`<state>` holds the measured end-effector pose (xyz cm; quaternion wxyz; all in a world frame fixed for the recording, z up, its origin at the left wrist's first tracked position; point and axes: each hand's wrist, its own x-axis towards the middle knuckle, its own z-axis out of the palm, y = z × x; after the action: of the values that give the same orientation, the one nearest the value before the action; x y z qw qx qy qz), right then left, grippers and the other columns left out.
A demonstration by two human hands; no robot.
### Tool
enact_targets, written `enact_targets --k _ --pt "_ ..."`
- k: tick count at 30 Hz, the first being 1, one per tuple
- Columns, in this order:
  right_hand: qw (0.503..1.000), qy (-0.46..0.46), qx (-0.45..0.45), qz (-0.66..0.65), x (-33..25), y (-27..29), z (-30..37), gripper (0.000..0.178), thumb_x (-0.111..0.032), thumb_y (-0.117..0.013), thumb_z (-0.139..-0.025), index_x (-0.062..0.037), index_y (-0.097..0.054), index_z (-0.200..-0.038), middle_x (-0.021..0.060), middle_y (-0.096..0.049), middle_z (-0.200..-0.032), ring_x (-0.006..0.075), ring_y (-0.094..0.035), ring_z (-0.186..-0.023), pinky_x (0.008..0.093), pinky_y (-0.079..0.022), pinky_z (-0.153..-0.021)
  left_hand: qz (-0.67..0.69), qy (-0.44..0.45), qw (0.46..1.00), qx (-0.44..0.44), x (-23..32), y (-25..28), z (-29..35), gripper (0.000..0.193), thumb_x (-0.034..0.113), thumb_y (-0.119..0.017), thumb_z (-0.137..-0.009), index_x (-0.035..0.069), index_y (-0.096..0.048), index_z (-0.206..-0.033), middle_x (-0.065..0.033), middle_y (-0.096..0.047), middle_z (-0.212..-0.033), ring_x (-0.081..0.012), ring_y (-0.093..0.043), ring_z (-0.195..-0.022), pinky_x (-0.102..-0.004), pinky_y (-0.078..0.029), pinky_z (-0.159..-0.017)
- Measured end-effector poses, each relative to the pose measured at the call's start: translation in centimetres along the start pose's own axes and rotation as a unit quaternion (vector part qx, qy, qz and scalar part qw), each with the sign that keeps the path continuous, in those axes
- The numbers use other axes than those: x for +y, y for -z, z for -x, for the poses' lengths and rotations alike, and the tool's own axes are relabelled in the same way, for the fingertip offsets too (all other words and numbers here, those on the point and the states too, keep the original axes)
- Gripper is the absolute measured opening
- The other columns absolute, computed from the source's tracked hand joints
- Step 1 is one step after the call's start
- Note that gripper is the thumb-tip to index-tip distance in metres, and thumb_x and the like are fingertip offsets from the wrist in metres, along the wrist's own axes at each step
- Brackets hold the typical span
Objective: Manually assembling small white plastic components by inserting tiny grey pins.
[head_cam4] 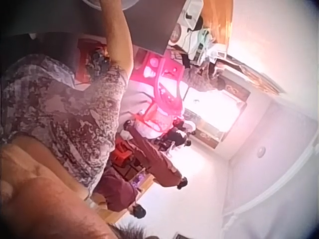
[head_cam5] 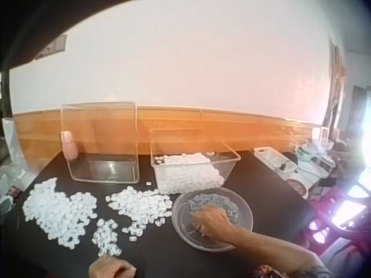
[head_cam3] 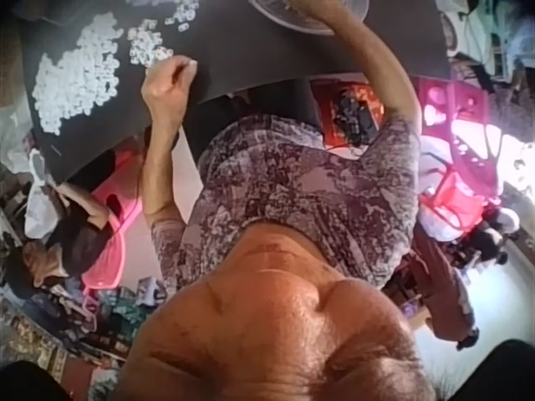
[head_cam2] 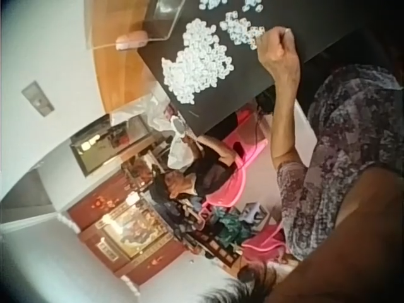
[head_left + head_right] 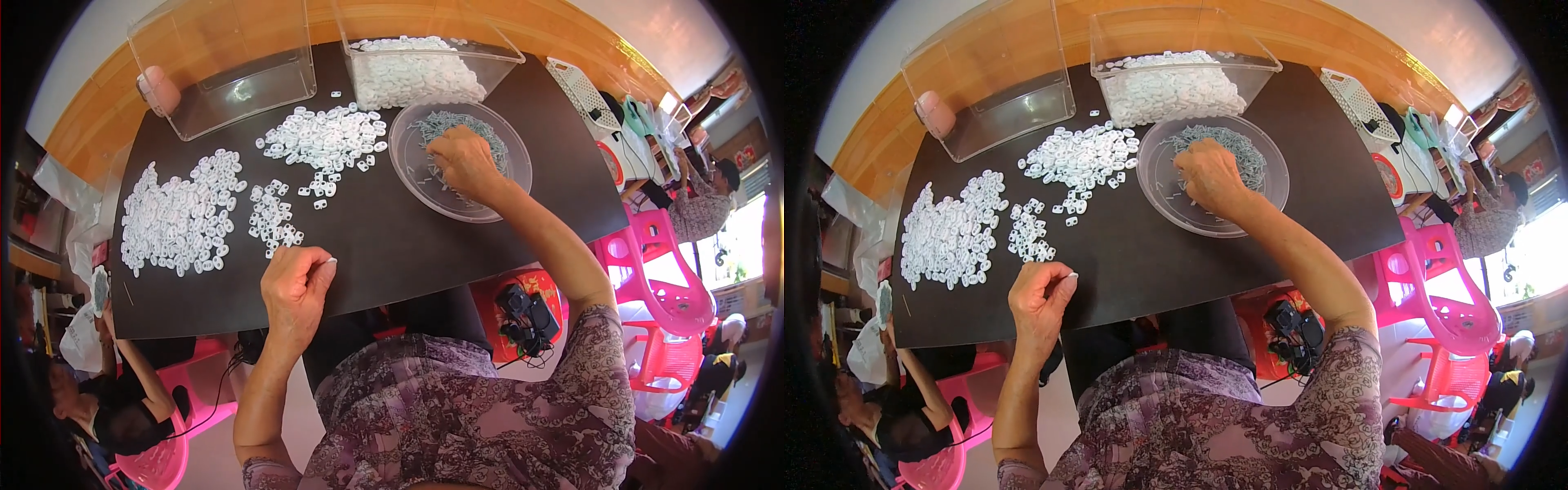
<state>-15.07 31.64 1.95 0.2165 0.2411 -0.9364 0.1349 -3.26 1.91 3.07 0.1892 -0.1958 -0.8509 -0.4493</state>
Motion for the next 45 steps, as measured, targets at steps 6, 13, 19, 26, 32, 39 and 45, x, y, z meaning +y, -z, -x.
enact_targets --k 6,13,19,26,32,39,45 --pt "0.996 0.000 -0.053 -0.070 -0.8 0.6 0.6 0.005 -0.008 -0.063 -0.070 -0.0092 -0.065 -0.075 0.0098 -0.058 -0.073 0.0307 -0.055 -0.080 0.0411 -0.044 -0.069 0.196 0.190 0.962 0.018 0.2 0.2 1.8 0.014 0.008 -0.068 -0.081 -0.003 -0.063 -0.088 -0.0003 -0.055 -0.078 -0.0075 -0.051 -0.071 -0.0205 -0.042 -0.065" --pt "0.996 0.029 -0.066 -0.043 -0.9 -0.6 0.8 0.004 -0.007 -0.064 -0.067 -0.0065 -0.062 -0.070 0.0084 -0.058 -0.074 0.0293 -0.055 -0.079 0.0401 -0.044 -0.069 0.196 0.175 0.965 0.002 0.1 -0.6 2.8 0.017 0.007 -0.068 -0.081 -0.003 -0.064 -0.094 -0.0019 -0.058 -0.080 -0.0080 -0.054 -0.072 -0.0207 -0.045 -0.069" --pt "0.991 0.082 -0.109 -0.002 -1.0 -0.9 0.0 0.004 -0.005 -0.061 -0.069 -0.0058 -0.057 -0.068 0.0108 -0.055 -0.072 0.0321 -0.054 -0.078 0.0431 -0.045 -0.067 0.375 0.273 0.885 0.046 0.9 -1.2 2.8 0.010 0.004 -0.067 -0.080 -0.002 -0.062 -0.086 -0.0037 -0.059 -0.074 -0.0089 -0.055 -0.069 -0.0209 -0.044 -0.065" --pt "0.997 0.066 -0.003 -0.045 -4.0 2.6 -0.1 0.009 -0.001 -0.061 -0.070 -0.0033 -0.056 -0.077 0.0107 -0.056 -0.071 0.0281 -0.055 -0.070 0.0371 -0.046 -0.063 0.488 0.310 0.813 0.070 0.6 -1.4 2.6 0.009 0.004 -0.063 -0.083 -0.003 -0.060 -0.089 -0.0097 -0.063 -0.077 -0.0111 -0.053 -0.063 -0.0219 -0.042 -0.060" --pt "0.942 -0.097 -0.067 -0.313 -12.2 5.0 0.6 0.011 -0.001 -0.067 -0.076 -0.0038 -0.062 -0.085 0.0019 -0.057 -0.076 0.0088 -0.053 -0.072 0.0230 -0.043 -0.063 0.489 0.303 0.812 0.100 0.8 -1.3 2.7 0.014 0.005 -0.065 -0.082 -0.004 -0.062 -0.093 -0.0102 -0.064 -0.077 -0.0118 -0.055 -0.064 -0.0225 -0.042 -0.059" --pt "0.881 -0.002 -0.116 -0.459 -16.5 2.5 0.9 0.009 0.002 -0.064 -0.077 -0.0028 -0.063 -0.085 0.0015 -0.058 -0.080 0.0063 -0.051 -0.071 0.0223 -0.039 -0.061 0.508 0.301 0.799 0.114 1.3 -0.7 3.3 0.013 0.005 -0.064 -0.083 -0.004 -0.062 -0.092 -0.0095 -0.065 -0.078 -0.0106 -0.055 -0.065 -0.0212 -0.042 -0.058" --pt "0.838 -0.105 -0.179 -0.504 -18.0 2.1 1.1 0.007 -0.002 -0.064 -0.079 -0.0004 -0.062 -0.085 -0.0018 -0.058 -0.075 0.0038 -0.048 -0.066 0.0208 -0.039 -0.060 0.495 0.282 0.815 0.109 1.0 -0.2 4.2 0.011 0.007 -0.061 -0.086 -0.001 -0.062 -0.094 -0.0055 -0.065 -0.080 -0.0071 -0.058 -0.072 -0.0185 -0.041 -0.061"
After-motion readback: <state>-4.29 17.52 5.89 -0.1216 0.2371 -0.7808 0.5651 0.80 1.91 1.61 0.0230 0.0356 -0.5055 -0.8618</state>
